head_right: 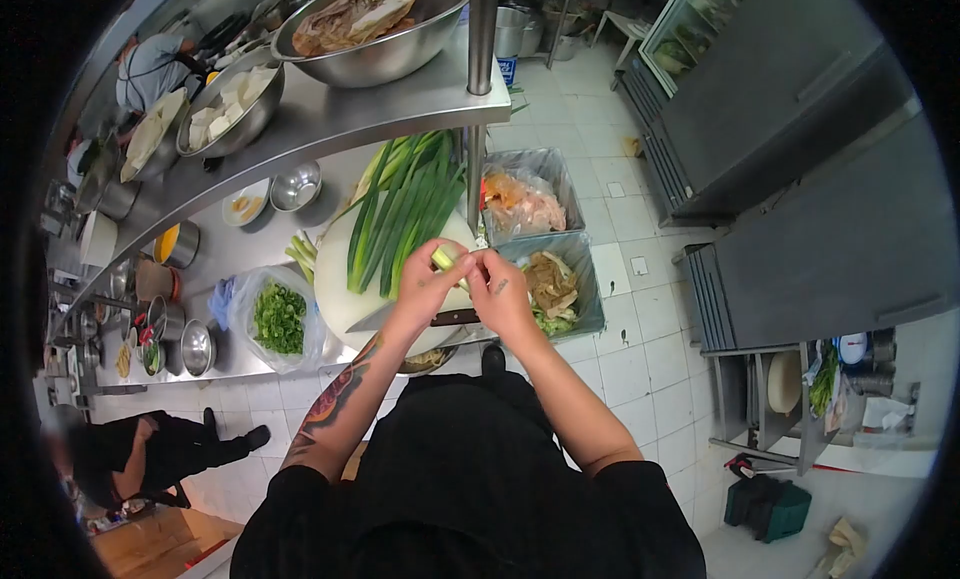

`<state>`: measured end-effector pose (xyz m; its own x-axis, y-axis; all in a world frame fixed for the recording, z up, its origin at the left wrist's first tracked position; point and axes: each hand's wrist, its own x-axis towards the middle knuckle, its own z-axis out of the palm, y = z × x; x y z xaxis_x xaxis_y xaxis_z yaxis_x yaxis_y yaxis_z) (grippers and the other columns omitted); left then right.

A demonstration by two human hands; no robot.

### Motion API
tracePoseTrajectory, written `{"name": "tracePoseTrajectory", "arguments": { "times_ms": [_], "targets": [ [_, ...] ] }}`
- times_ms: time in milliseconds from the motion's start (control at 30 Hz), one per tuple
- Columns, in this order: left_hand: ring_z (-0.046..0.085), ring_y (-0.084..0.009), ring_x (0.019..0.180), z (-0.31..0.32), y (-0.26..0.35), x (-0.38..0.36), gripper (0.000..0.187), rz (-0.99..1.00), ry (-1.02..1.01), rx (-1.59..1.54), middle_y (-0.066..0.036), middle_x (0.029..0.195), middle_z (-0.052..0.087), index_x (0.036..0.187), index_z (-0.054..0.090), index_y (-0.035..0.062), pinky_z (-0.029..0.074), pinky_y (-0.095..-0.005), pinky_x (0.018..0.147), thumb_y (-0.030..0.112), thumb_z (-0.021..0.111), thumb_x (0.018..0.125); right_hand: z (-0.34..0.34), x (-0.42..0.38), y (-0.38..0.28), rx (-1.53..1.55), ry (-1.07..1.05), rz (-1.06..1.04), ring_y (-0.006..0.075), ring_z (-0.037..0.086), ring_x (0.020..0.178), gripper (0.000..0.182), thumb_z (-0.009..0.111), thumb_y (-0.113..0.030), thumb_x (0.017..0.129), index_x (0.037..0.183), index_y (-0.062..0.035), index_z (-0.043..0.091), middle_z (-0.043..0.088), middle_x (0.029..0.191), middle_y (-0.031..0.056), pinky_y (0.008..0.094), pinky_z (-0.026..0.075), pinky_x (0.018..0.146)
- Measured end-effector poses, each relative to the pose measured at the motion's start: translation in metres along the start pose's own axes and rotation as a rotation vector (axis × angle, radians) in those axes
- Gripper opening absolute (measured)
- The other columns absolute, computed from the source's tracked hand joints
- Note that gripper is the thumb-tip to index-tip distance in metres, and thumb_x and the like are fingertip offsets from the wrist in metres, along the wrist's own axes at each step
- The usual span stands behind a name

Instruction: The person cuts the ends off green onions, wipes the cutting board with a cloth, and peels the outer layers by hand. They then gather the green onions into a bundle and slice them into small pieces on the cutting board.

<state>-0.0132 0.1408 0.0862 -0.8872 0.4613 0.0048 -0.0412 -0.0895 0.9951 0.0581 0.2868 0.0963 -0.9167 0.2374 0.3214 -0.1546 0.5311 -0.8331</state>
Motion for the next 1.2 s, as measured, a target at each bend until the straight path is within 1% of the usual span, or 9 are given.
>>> {"name": "tracePoseTrajectory", "arguments": {
  "times_ms": [100,300,433,700,800,933,1000,1100,1200],
  "targets": [
    [0.067,-0.0092,0.087,0.003,0.012,0.0,0.045,-0.031,0.02,-0.093,-0.005,0.1,0.073,0.133,0.068,0.0014,0.056,-0.0272,0.075,0.016,0.085,0.093,-0.023,0.012,-0.008,0.488,-0.476,0.631,0.0098,0.068,0.07,0.023,0.059,-0.02,0.112,0.104,-0.0005,0.07,0.075,0.085,0.0053,0.0271,0.055,0.065],
    [0.069,-0.01,0.083,0.005,0.007,0.01,0.045,0.055,0.177,-0.223,-0.006,0.097,0.075,0.13,0.068,-0.0044,0.058,-0.027,0.072,0.015,0.086,0.093,-0.003,-0.001,-0.001,0.211,-0.136,0.2,0.0267,0.071,0.068,0.02,0.062,-0.016,0.109,0.1,0.0009,0.069,0.073,0.082,0.0137,0.0386,0.055,0.063],
    [0.073,-0.0127,0.086,0.004,-0.006,0.013,0.04,-0.263,0.08,-0.185,-0.01,0.103,0.076,0.128,0.067,-0.0058,0.061,-0.0278,0.076,0.016,0.081,0.097,0.002,-0.007,0.002,-0.195,0.141,-0.081,0.0459,0.067,0.075,0.012,0.06,-0.007,0.104,0.102,0.0024,0.067,0.069,0.087,0.0257,0.0471,0.054,0.069],
    [0.075,-0.0213,0.107,0.045,-0.036,-0.001,0.036,-0.114,0.073,-0.338,-0.019,0.12,0.076,0.134,0.061,-0.0093,0.063,-0.0308,0.091,0.01,0.069,0.105,-0.006,-0.002,0.07,0.068,0.345,0.33,0.0241,0.067,0.067,0.018,0.052,-0.012,0.111,0.102,-0.0002,0.063,0.066,0.079,0.0115,0.0459,0.059,0.073],
    [0.074,-0.0233,0.113,0.038,-0.027,-0.006,0.034,-0.077,0.009,-0.24,-0.021,0.126,0.074,0.137,0.057,-0.0084,0.062,-0.0324,0.095,0.007,0.063,0.108,-0.034,0.012,0.092,1.065,0.596,0.656,0.0158,0.065,0.071,0.013,0.052,-0.014,0.111,0.102,-0.0054,0.054,0.059,0.081,0.0054,0.0491,0.066,0.078],
    [0.071,-0.0291,0.122,0.019,-0.011,-0.002,0.034,-0.037,-0.001,-0.307,-0.025,0.132,0.07,0.142,0.052,-0.0067,0.06,-0.037,0.104,0.004,0.056,0.11,-0.082,0.024,0.148,0.959,0.618,0.428,0.0248,0.069,0.083,0.017,0.055,-0.017,0.11,0.108,-0.0007,0.06,0.066,0.09,0.0108,0.0504,0.062,0.09],
    [0.069,-0.0314,0.125,0.011,-0.006,0.003,0.04,-0.022,-0.03,-0.345,-0.025,0.133,0.069,0.147,0.048,-0.0045,0.058,-0.0398,0.108,0.003,0.056,0.109,-0.099,0.032,0.159,-0.374,0.312,0.255,0.0358,0.072,0.103,0.029,0.061,-0.022,0.108,0.124,0.003,0.065,0.073,0.107,0.0196,0.0503,0.056,0.103],
    [0.068,-0.0316,0.127,0.005,-0.001,0.006,0.046,-0.009,-0.121,-0.348,-0.024,0.133,0.07,0.151,0.045,-0.0023,0.057,-0.0418,0.109,0.003,0.058,0.108,-0.094,0.025,0.141,-0.551,0.245,-0.048,0.0412,0.067,0.123,0.039,0.066,-0.024,0.106,0.137,0.0011,0.066,0.072,0.125,0.025,0.0473,0.05,0.11],
    [0.068,-0.032,0.127,0.004,0.004,0.008,0.053,-0.013,-0.135,-0.365,-0.022,0.132,0.07,0.156,0.04,0.0016,0.056,-0.0435,0.111,0.005,0.06,0.107,-0.097,0.02,0.046,0.171,-0.179,0.215,0.0296,0.074,0.111,0.038,0.073,-0.016,0.102,0.136,-0.0006,0.068,0.077,0.12,0.0188,0.037,0.057,0.097]
  ]
}}
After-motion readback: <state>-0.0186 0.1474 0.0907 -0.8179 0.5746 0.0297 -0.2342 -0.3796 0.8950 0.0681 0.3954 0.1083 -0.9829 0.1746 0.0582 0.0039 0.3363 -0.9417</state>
